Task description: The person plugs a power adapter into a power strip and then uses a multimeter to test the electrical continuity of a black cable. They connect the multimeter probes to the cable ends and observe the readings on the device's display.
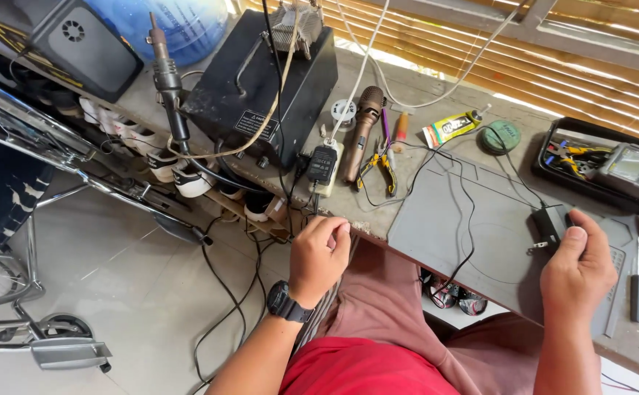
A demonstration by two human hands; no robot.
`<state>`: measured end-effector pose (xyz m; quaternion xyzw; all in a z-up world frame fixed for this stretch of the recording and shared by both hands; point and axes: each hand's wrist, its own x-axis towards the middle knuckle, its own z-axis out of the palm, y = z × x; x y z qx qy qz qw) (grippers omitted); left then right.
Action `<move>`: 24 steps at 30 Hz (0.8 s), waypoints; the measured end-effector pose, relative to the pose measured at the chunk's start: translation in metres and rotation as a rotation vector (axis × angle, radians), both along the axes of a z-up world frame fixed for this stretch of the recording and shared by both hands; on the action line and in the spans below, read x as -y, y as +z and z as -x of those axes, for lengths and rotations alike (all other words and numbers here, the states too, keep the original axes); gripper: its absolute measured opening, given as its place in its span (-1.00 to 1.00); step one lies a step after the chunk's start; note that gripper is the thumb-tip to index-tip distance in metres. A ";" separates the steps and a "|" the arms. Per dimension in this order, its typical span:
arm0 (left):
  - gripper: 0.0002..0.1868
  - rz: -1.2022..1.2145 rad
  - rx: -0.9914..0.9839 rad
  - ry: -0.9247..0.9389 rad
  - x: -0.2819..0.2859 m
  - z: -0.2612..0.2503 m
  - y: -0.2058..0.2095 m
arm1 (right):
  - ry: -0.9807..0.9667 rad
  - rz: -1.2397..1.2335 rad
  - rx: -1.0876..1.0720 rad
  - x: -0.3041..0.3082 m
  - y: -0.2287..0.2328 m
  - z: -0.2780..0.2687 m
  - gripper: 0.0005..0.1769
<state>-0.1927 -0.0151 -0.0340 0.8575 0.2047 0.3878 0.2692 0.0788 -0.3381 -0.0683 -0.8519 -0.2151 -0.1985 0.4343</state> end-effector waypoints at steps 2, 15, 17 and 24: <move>-0.89 0.003 0.017 0.008 -0.003 0.001 0.005 | 0.006 0.002 0.082 -0.001 -0.003 -0.003 -0.61; -0.70 0.047 0.109 0.201 -0.059 0.005 0.033 | 0.591 -0.108 0.120 -0.149 0.091 0.112 -0.54; -0.60 0.057 0.079 0.209 -0.066 -0.006 0.029 | 0.645 -0.031 0.149 -0.178 0.076 0.118 -0.55; -0.13 0.204 -0.180 0.155 -0.062 -0.038 0.044 | 0.711 0.117 0.141 -0.210 0.059 0.131 -0.52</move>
